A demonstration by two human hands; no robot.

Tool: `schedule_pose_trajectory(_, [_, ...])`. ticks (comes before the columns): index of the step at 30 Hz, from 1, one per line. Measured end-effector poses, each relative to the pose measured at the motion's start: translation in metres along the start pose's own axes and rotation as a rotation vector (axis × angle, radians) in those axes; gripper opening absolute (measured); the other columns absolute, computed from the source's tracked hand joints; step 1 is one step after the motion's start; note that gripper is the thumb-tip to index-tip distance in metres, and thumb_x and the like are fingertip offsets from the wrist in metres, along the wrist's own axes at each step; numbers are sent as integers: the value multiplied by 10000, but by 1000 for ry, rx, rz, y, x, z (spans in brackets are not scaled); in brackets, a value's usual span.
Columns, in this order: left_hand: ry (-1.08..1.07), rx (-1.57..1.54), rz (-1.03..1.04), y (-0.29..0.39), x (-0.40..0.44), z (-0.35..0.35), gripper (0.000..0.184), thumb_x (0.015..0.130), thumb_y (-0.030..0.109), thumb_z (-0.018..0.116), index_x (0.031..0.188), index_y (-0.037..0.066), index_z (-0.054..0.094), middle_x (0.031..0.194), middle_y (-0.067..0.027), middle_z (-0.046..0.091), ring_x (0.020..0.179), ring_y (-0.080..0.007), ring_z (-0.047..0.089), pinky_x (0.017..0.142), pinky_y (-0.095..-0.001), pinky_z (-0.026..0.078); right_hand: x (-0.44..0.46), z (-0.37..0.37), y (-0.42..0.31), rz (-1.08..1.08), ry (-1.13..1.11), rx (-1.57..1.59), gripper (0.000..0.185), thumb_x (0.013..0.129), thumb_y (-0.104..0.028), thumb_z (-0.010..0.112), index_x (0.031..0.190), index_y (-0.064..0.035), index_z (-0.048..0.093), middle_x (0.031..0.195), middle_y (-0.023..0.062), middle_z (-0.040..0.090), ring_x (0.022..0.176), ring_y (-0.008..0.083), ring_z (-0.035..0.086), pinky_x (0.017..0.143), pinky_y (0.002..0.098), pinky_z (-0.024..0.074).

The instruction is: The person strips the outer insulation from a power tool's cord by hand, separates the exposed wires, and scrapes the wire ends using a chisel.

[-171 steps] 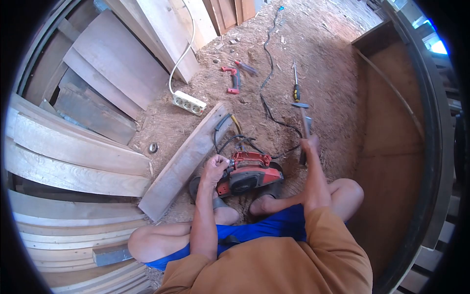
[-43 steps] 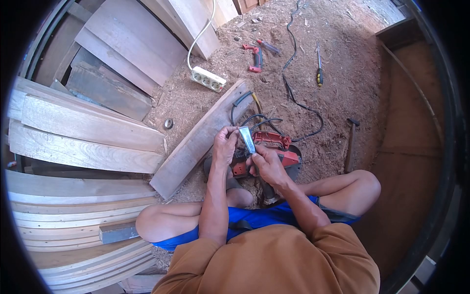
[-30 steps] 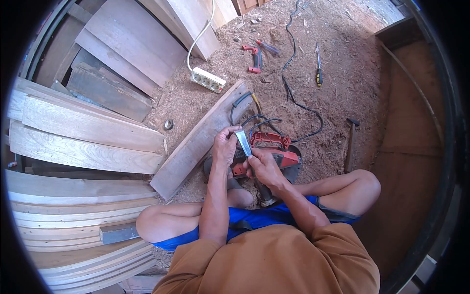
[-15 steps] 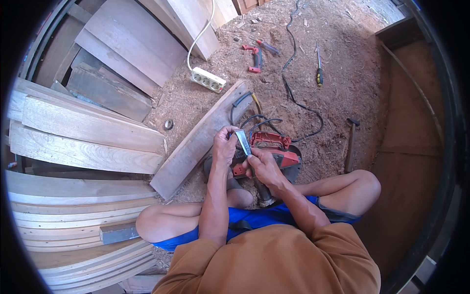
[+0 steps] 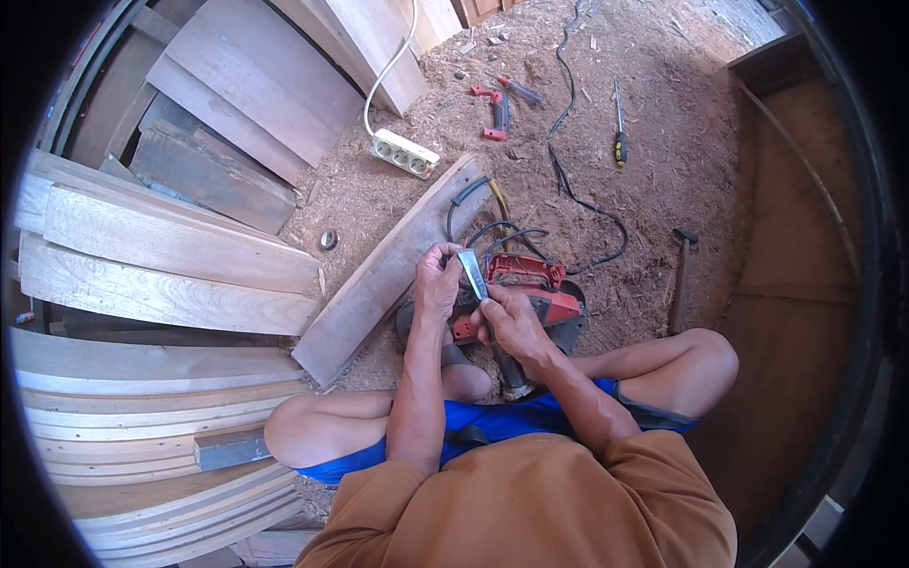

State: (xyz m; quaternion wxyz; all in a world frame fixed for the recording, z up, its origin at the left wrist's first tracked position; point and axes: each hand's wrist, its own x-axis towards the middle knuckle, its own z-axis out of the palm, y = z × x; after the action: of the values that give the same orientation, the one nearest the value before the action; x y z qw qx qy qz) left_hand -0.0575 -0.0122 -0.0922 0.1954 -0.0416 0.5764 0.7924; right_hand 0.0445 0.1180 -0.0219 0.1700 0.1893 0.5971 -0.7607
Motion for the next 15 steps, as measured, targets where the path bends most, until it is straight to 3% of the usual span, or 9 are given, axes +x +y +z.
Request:
schedule_pose_trajectory(2, [-7,29,14,-1,1,-2,124,945,125,707,1001,32,649,835,3,672,698,-31,580,628,-191,469,1,-1,1,36,-21,25,219,1054,-129,445,1106,-5,619,830,18,635,619,84,571,570,258,489])
schedule_pose_trajectory(7, [-15,117,43,0,3,-4,95,958,115,681,979,24,661,822,7,657,710,-47,575,643,-227,487,1,-2,6,10,-32,81,211,1051,-125,454,1102,-5,620,828,18,633,609,84,571,556,256,489])
schedule_pose_trajectory(15, [-26,140,77,0,2,-2,80,967,100,659,1007,31,657,861,21,651,751,-38,555,688,-204,462,1,-1,4,25,11,138,206,1044,-124,457,1084,-2,618,820,22,634,595,85,571,549,259,491])
